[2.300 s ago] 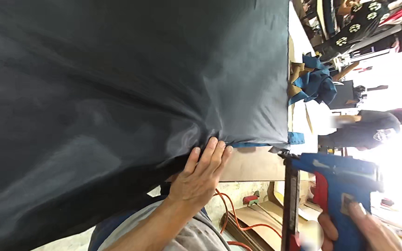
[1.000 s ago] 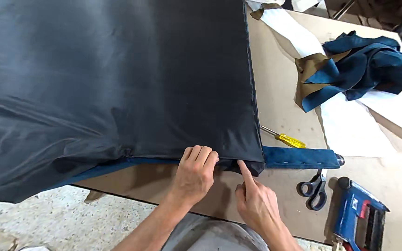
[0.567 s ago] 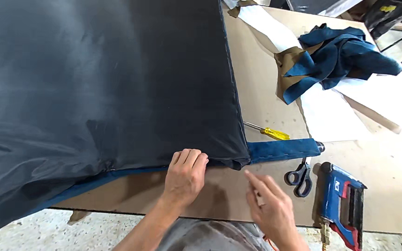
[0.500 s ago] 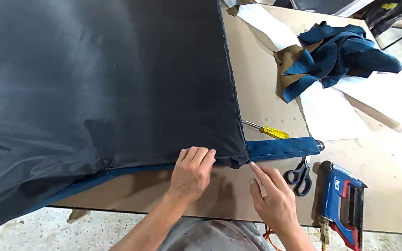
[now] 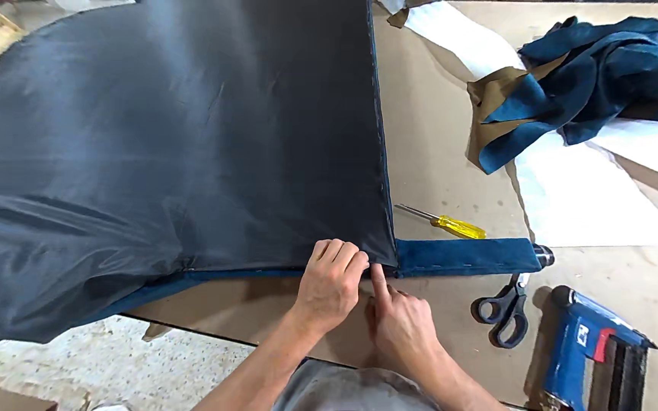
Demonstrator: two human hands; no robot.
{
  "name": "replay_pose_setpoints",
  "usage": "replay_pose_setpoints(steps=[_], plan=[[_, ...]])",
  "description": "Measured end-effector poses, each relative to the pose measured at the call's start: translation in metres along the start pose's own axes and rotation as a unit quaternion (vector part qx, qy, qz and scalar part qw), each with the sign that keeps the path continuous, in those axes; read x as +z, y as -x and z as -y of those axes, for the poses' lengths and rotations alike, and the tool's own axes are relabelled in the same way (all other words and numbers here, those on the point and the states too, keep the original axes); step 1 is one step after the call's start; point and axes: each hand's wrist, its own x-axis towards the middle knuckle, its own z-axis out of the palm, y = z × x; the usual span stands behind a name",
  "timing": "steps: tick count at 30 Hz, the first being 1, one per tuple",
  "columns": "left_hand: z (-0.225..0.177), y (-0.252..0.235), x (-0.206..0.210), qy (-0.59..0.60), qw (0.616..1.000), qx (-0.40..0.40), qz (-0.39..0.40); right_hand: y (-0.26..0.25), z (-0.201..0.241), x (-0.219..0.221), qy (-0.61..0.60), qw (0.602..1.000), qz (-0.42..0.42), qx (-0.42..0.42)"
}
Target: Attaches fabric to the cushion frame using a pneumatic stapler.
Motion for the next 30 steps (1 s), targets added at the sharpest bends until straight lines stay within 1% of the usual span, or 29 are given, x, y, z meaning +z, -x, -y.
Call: replay_pose_setpoints(steps=[1,2,4,5,6,9,11,12,14,15,16,17,18,19,20,22,24,26,27,28,29,30], plan=[[-0.001,0.000,0.000,-0.003,1.000,-0.002,0.000,-0.002,0.004,-0.003,-0.013,1.000,0.019,0.005],[-0.001,-0.001,0.000,-0.005,1.000,-0.003,0.002,-0.001,0.004,-0.004,-0.043,0.999,-0.005,-0.004],[-0.001,-0.001,-0.001,-0.006,1.000,-0.005,0.006,0.009,-0.007,0.001,-0.116,0.984,-0.128,-0.050],[-0.001,-0.001,0.000,-0.007,1.000,-0.006,0.008,0.013,-0.013,0.001,-0.124,0.978,-0.156,-0.060],[-0.002,-0.001,0.001,-0.006,1.000,-0.010,0.008,0.016,-0.018,0.002,-0.111,0.980,-0.157,-0.056],[-0.003,0.000,0.003,-0.002,1.000,-0.011,0.006,0.011,-0.022,0.006,-0.041,0.992,-0.114,-0.024],[-0.004,0.000,0.002,-0.005,1.000,-0.007,0.005,-0.002,-0.014,0.001,-0.017,0.998,-0.068,-0.001],[-0.005,0.000,0.001,-0.008,1.000,-0.005,0.005,-0.009,-0.007,-0.004,-0.017,0.999,-0.031,0.016],[-0.005,-0.002,0.000,-0.007,1.000,-0.002,0.001,-0.023,0.007,-0.017,-0.035,0.996,0.068,0.049],[-0.005,-0.003,-0.001,-0.006,1.000,-0.001,0.000,-0.024,0.009,-0.020,-0.055,0.993,0.093,0.046],[-0.005,-0.003,-0.002,-0.006,1.000,-0.001,0.001,-0.018,0.008,-0.016,-0.079,0.994,0.070,0.023],[-0.004,-0.002,-0.002,-0.007,1.000,0.000,0.002,-0.008,0.004,-0.009,-0.104,0.995,0.007,-0.009],[-0.004,-0.001,-0.002,-0.009,1.000,0.000,0.002,0.004,-0.001,0.000,-0.129,0.988,-0.071,-0.039],[-0.004,-0.001,-0.001,-0.010,1.000,-0.002,0.000,0.014,-0.006,0.006,-0.139,0.981,-0.127,-0.055],[-0.005,-0.002,0.000,-0.010,1.000,-0.006,-0.003,0.021,-0.011,0.009,-0.129,0.979,-0.150,-0.053],[-0.008,-0.001,0.000,-0.012,1.000,-0.014,-0.008,0.023,-0.013,0.008,-0.086,0.988,-0.123,-0.018],[-0.009,-0.001,0.001,-0.016,1.000,-0.014,-0.009,0.011,-0.009,0.002,-0.060,0.996,-0.069,0.018],[-0.009,-0.001,0.000,-0.017,1.000,-0.009,-0.009,-0.004,-0.008,-0.005,-0.052,0.998,-0.029,0.031],[-0.009,-0.001,0.001,-0.019,1.000,-0.004,-0.011,-0.008,-0.010,-0.008,-0.058,0.998,-0.017,0.024],[-0.008,0.001,0.001,-0.023,1.000,0.003,-0.012,-0.008,-0.014,-0.010,-0.077,0.997,-0.022,0.008],[-0.006,0.001,0.002,-0.026,1.000,0.011,-0.013,-0.007,-0.021,-0.012,-0.100,0.993,-0.055,-0.019],[-0.004,0.001,0.002,-0.030,0.999,0.018,-0.015,-0.006,-0.031,-0.014,-0.122,0.985,-0.109,-0.048]])
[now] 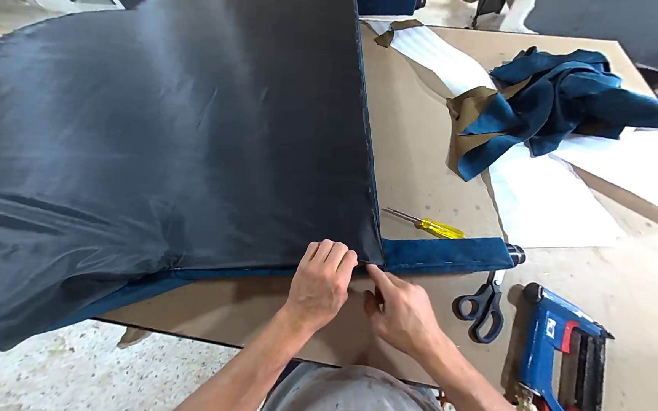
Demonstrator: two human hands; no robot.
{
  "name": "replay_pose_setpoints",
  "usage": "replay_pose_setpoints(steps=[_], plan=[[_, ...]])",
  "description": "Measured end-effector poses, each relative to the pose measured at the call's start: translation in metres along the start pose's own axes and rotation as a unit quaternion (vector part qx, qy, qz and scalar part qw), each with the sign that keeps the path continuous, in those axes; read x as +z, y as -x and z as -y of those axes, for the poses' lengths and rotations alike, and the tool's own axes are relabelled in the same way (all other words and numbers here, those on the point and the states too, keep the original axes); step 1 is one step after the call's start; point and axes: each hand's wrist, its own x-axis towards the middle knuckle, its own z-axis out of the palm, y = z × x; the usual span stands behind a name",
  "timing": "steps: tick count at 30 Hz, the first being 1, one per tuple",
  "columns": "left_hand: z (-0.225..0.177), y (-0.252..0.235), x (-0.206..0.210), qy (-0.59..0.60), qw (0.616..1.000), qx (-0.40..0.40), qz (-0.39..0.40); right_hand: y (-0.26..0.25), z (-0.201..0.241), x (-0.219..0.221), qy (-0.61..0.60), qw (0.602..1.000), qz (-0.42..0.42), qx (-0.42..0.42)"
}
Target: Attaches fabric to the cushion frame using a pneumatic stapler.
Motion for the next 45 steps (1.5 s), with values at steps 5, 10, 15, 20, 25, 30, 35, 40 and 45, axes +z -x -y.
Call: replay_pose_setpoints(steps=[5,10,15,20,25,30,35,40,45], plan=[[0.005,0.001,0.005,0.009,1.000,0.025,-0.004,-0.021,-0.028,-0.018,-0.017,0.985,-0.137,-0.103],[0.004,-0.006,0.004,0.023,0.998,0.051,0.031,-0.038,-0.037,-0.015,0.006,0.984,-0.079,-0.158],[-0.003,-0.006,0.007,0.035,0.998,0.043,-0.023,-0.046,-0.037,-0.009,0.016,0.975,-0.101,-0.197],[0.026,0.003,-0.007,0.056,0.997,0.039,0.034,-0.050,-0.037,-0.006,0.000,0.966,-0.111,-0.232],[0.039,0.025,-0.019,-0.019,0.999,-0.017,-0.029,-0.048,-0.038,-0.002,-0.010,0.966,-0.131,-0.224],[-0.004,0.043,0.007,-0.025,0.991,-0.102,-0.079,-0.045,-0.031,0.001,-0.024,0.973,-0.139,-0.183],[-0.011,0.042,0.042,-0.066,0.991,-0.099,-0.063,-0.043,-0.026,-0.016,-0.048,0.987,-0.127,-0.086],[-0.002,0.019,0.030,-0.026,0.998,-0.051,-0.033,0.047,-0.107,-0.099,0.073,0.965,-0.175,0.180],[0.009,0.017,0.029,0.001,0.999,-0.010,-0.053,0.165,-0.178,-0.100,0.203,0.843,-0.079,0.492]])
